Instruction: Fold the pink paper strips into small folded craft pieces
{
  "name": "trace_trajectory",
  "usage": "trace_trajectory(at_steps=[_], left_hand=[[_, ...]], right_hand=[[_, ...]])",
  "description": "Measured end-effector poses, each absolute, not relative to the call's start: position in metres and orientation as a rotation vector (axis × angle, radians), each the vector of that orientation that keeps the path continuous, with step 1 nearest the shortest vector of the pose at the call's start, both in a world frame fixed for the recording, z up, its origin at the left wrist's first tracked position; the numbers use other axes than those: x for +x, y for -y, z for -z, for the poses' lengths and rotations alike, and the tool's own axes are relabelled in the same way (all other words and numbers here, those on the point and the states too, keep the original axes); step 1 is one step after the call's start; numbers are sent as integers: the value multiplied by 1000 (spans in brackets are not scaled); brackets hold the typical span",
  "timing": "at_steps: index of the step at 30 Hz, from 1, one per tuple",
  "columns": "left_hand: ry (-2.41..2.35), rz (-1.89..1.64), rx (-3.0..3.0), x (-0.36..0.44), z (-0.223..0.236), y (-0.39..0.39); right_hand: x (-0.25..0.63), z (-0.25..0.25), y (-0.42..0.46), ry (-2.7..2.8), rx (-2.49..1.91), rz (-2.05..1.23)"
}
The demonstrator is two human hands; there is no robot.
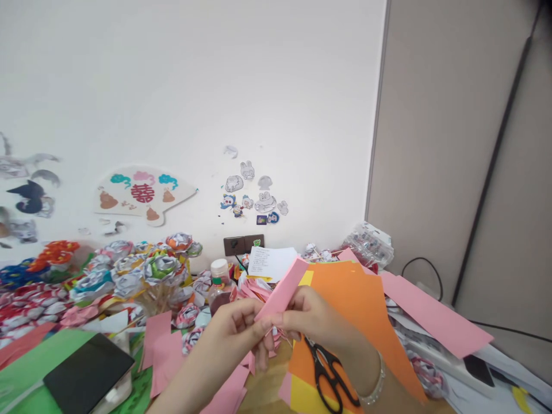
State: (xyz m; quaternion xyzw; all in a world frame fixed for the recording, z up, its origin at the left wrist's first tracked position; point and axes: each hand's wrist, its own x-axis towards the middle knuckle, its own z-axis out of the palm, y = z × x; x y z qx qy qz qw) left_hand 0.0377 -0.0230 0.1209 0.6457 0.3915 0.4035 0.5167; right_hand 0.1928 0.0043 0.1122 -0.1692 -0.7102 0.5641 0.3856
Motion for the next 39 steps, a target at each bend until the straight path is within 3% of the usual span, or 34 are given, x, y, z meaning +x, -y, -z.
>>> trace_trajectory(at_steps=[9, 15, 32, 39], left_hand=[[-965, -856, 1613, 33, -121, 27], [-988, -809, 1617, 32, -123, 28], [-1055, -684, 1659, 37, -122, 29], [-894, -713, 1715, 40, -117, 27]], right_hand=[[190, -111, -2, 1838, -387, -1482], [196, -100, -13, 1930, -511, -1109], [193, -92, -26, 1584, -623, -994], [189, -93, -23, 1704, -718, -737]])
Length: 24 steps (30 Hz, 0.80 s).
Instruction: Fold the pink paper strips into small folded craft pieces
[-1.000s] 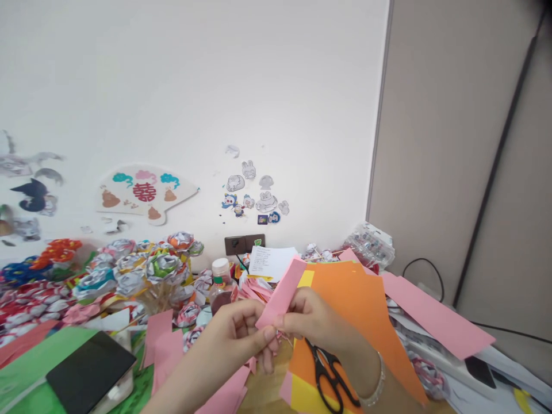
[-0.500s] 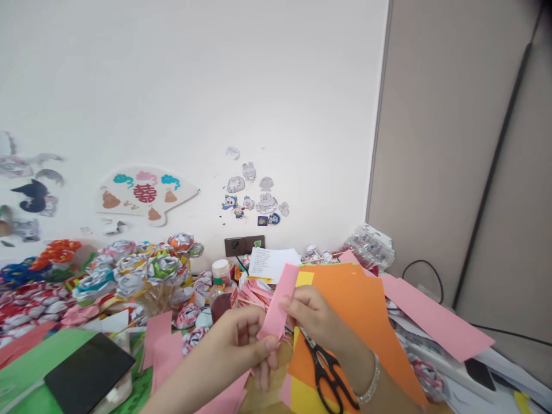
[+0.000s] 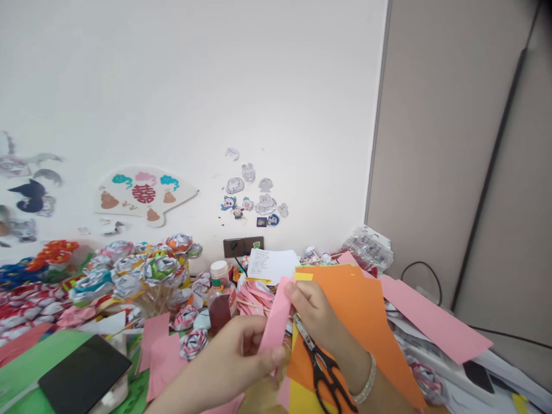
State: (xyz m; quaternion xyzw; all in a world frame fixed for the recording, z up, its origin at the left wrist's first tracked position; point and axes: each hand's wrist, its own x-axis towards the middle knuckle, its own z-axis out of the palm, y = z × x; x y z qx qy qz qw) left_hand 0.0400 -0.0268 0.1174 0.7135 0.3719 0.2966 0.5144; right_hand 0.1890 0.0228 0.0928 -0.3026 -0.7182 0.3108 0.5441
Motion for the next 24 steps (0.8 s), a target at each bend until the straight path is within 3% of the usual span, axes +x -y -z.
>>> trace_trajectory(at_steps=[12, 24], left_hand=[[-961, -871, 1602, 50, -117, 25], [-1067, -906, 1547, 50, -114, 24]], right_hand=[[186, -90, -21, 1880, -682, -499], [187, -94, -20, 1806, -571, -593]])
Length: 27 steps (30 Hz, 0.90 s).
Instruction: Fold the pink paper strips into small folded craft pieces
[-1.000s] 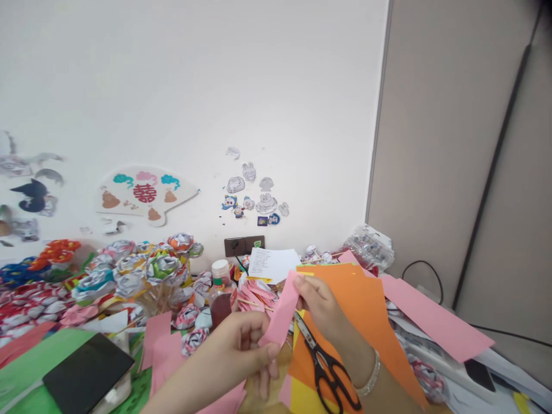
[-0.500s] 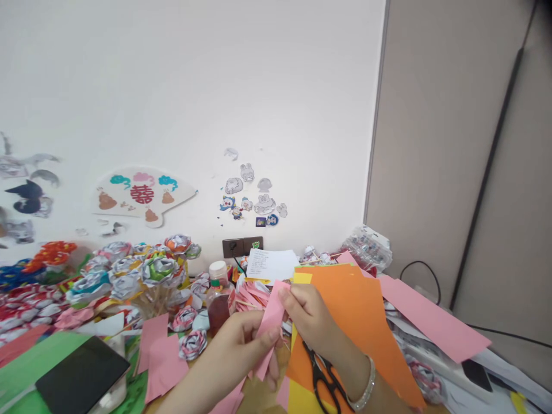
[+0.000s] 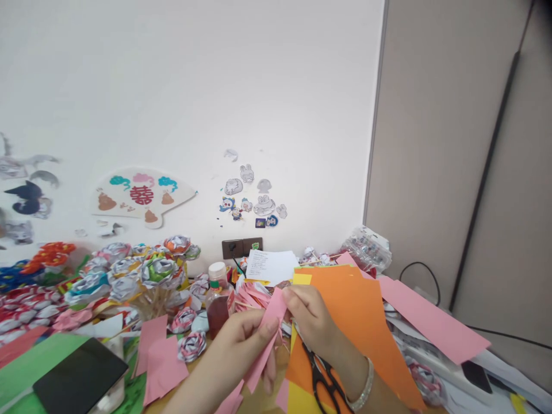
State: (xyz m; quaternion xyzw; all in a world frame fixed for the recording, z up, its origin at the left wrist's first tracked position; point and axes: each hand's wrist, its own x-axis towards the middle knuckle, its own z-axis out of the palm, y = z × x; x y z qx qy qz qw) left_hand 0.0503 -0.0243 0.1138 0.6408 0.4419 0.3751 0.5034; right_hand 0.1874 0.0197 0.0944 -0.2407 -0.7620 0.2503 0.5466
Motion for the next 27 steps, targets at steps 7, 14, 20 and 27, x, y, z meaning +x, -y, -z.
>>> trace_trajectory(at_steps=[7, 14, 20, 27], left_hand=[[-1063, -955, 1506, 51, -116, 26], [-1058, -1122, 1326, 48, -114, 32], [-977, -1160, 1476, 54, -121, 29], [-1112, -1306, 1692, 50, -113, 20]], right_hand=[[191, -92, -23, 1850, -600, -459], [191, -94, -23, 1896, -567, -584], [190, -96, -22, 1773, -561, -797], [188, -102, -19, 1644, -485, -1152]])
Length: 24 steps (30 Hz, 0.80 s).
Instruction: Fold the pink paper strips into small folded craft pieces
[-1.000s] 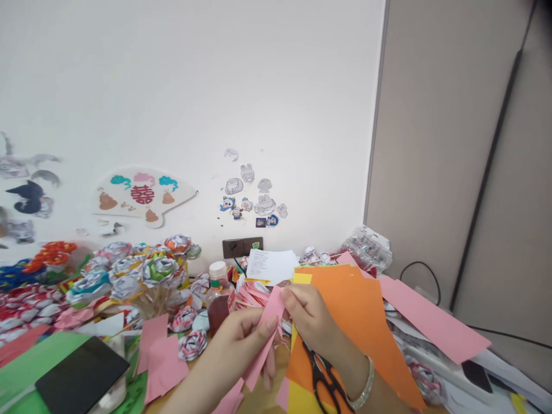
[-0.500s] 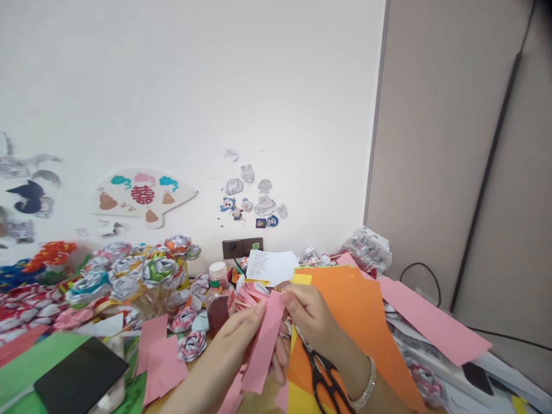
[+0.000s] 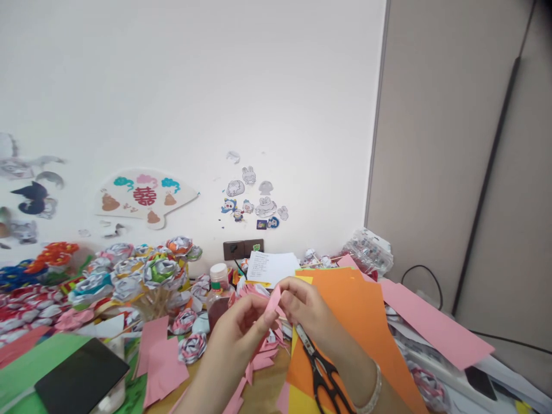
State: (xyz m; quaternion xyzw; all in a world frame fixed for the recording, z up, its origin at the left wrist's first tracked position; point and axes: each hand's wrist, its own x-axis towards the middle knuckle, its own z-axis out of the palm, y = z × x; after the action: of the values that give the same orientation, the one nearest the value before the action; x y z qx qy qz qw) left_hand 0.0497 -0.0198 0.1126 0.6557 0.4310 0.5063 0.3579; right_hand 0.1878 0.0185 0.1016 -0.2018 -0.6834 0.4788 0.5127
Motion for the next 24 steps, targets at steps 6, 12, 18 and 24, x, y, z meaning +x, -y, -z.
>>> trace_trajectory(at_steps=[6, 12, 18, 24], left_hand=[[-1453, -1428, 2052, 48, -106, 22], [-1639, -1476, 2323, 46, -99, 20], [-1794, -1338, 2575, 43, -100, 21], [-1977, -1188, 2708, 42, -101, 20]], right_hand=[[185, -102, -16, 1579, -463, -1265], [180, -99, -16, 1561, -469, -1271], [176, -97, -16, 1580, -515, -1260], [174, -94, -20, 1569, -583, -1262]])
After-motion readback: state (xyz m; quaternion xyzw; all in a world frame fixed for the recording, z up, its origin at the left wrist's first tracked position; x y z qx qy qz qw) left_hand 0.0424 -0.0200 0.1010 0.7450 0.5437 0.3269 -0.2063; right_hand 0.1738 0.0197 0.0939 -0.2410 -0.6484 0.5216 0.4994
